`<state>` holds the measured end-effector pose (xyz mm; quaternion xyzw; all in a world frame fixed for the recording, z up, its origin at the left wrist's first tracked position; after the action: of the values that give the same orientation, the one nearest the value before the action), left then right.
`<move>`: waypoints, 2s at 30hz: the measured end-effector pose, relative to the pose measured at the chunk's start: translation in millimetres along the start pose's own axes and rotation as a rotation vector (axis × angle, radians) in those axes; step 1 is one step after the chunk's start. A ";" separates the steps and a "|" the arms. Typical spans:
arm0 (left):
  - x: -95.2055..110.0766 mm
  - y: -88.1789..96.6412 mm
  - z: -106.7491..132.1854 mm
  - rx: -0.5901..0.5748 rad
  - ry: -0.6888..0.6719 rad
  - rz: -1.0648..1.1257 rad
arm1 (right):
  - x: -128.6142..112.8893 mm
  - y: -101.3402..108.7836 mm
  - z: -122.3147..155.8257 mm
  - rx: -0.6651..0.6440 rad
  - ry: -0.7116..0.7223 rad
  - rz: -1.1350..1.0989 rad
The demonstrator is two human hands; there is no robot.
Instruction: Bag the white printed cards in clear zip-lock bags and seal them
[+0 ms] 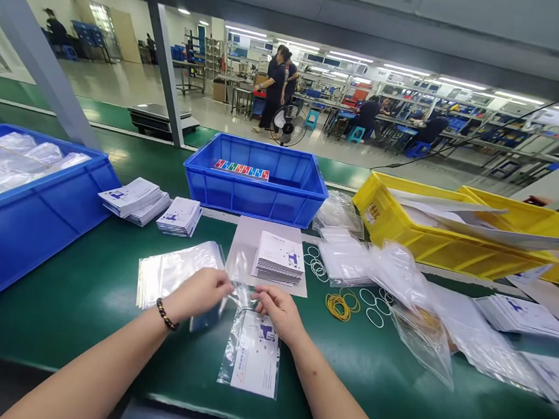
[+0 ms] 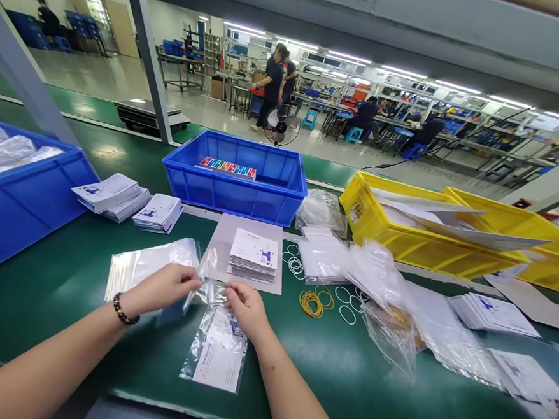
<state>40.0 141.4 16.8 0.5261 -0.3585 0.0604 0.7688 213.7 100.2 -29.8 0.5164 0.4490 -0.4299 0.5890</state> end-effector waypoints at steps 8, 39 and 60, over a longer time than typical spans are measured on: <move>29.5 -50.7 -23.6 -0.030 -0.016 0.429 | -5.6 7.4 5.7 0.232 0.255 0.486; 13.5 -58.1 -28.0 0.022 0.046 0.836 | -21.0 4.7 9.8 0.221 0.502 0.818; 18.2 -29.7 -23.5 0.005 -0.275 0.369 | 2.2 82.1 -3.0 0.637 0.083 0.140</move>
<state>78.8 143.3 0.8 0.4566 -0.5502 0.1286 0.6872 293.7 111.1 -13.9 0.7214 0.2786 -0.4859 0.4073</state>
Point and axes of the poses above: each hand's wrist, its own z-axis away from the middle knuckle, its own y-axis out of the back of the hand, x = y × z, the point moved 4 cm from there along -z, towards the middle knuckle, and after that the axes turned 5 degrees about -y, right-handed, at the moved point
